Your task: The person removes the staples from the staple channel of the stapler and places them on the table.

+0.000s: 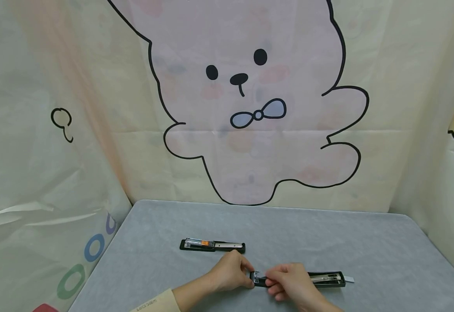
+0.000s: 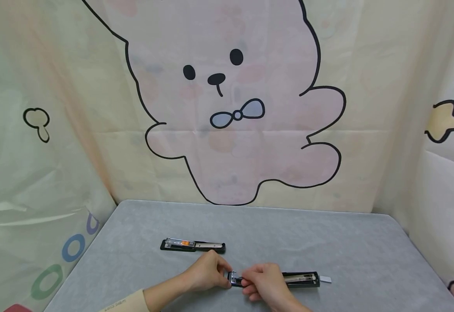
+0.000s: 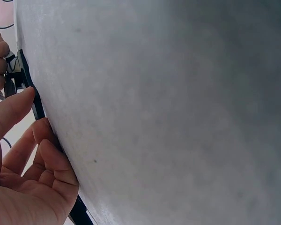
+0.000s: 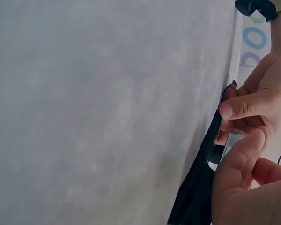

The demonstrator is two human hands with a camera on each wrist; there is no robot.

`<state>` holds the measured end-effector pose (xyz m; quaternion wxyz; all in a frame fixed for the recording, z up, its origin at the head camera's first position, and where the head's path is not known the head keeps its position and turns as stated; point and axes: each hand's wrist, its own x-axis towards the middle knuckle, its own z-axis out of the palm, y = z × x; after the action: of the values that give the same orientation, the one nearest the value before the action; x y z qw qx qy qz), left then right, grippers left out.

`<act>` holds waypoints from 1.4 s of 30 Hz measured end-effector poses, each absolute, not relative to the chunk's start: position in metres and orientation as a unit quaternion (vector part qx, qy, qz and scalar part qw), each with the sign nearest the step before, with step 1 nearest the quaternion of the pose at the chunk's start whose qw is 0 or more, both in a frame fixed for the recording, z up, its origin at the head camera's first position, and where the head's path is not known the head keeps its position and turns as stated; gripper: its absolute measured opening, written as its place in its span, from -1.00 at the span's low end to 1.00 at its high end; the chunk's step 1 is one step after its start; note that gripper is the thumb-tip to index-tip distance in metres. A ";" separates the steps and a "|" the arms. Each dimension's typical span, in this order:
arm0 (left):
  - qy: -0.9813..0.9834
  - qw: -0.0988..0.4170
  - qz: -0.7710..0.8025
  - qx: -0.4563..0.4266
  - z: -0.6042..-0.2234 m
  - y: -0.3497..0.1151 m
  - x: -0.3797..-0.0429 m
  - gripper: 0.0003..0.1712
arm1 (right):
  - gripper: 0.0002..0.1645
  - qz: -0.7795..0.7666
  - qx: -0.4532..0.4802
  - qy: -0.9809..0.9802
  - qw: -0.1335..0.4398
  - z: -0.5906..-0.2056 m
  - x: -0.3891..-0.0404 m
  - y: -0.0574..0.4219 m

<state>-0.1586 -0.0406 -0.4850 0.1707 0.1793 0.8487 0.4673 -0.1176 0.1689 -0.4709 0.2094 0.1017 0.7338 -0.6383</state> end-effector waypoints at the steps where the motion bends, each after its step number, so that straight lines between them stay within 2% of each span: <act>1: 0.849 0.171 0.467 0.179 -0.485 -0.040 -0.159 -0.69 | -0.79 -0.635 0.106 0.737 0.209 -0.470 -0.118 0.171; 14: 0.853 0.174 0.459 0.178 -0.485 -0.037 -0.161 -0.70 | -0.67 -0.610 0.136 0.759 0.183 -0.437 -0.114 0.224; 20: 0.854 0.176 0.458 0.174 -0.485 -0.037 -0.163 -0.71 | -0.61 -0.599 0.123 0.768 0.191 -0.425 -0.112 0.257; 24: 0.855 0.180 0.456 0.171 -0.485 -0.037 -0.163 -0.71 | -0.64 -0.611 0.109 0.758 0.202 -0.420 -0.109 0.280; 29: 0.855 0.181 0.455 0.172 -0.485 -0.038 -0.165 -0.71 | -0.72 -0.643 0.095 0.730 0.211 -0.417 -0.105 0.310; 37: 0.853 0.189 0.458 0.165 -0.483 -0.040 -0.164 -0.71 | -0.59 -0.672 0.081 0.696 0.239 -0.422 -0.101 0.354; 42: 0.855 0.188 0.455 0.165 -0.482 -0.041 -0.164 -0.71 | -0.58 -0.663 0.133 0.700 0.228 -0.430 -0.103 0.371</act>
<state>-0.1639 -0.0410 -0.4824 0.1876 0.1645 0.8548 0.4551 -0.1031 0.3709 -0.4305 0.2277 0.1328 0.7005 -0.6632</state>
